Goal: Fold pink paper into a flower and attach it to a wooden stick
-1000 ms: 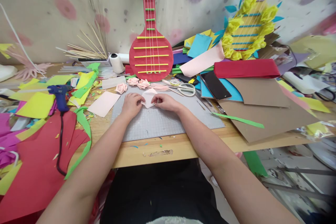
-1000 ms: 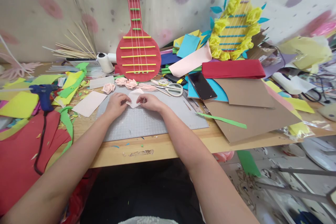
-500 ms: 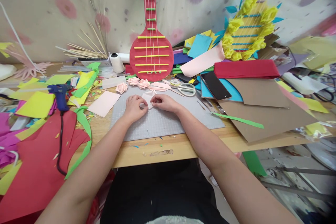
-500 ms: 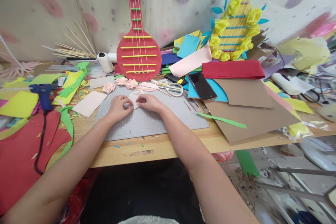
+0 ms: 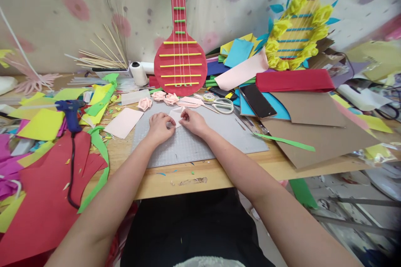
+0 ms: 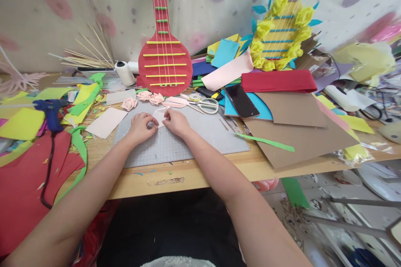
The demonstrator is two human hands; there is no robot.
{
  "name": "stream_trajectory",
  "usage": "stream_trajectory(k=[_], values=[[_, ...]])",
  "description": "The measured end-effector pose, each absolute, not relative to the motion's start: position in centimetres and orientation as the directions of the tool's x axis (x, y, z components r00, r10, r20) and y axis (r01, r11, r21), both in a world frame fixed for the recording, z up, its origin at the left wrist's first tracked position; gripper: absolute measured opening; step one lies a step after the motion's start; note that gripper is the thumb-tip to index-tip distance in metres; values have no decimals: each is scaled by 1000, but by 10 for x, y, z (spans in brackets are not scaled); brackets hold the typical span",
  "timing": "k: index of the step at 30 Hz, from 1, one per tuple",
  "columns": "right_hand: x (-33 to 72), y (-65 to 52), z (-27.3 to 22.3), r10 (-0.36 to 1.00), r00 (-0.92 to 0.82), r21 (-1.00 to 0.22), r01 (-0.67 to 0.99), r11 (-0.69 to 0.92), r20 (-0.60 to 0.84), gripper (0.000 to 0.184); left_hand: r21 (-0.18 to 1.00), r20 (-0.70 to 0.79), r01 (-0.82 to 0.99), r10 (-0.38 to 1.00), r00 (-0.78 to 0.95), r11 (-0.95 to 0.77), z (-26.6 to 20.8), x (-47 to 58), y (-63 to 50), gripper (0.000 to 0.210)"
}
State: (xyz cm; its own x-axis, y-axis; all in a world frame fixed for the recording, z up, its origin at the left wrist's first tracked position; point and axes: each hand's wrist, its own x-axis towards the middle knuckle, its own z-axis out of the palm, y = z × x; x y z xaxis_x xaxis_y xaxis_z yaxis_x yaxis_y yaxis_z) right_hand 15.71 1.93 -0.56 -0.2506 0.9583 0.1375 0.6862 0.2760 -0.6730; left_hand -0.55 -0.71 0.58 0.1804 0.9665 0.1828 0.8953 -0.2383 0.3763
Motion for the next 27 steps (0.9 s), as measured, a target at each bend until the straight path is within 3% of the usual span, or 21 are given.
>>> stream_trajectory(k=[27], values=[[156,13,3,924,-351,-520,767,376,150,10,388,225,895,964,139,-219,2,-1,-4,15]])
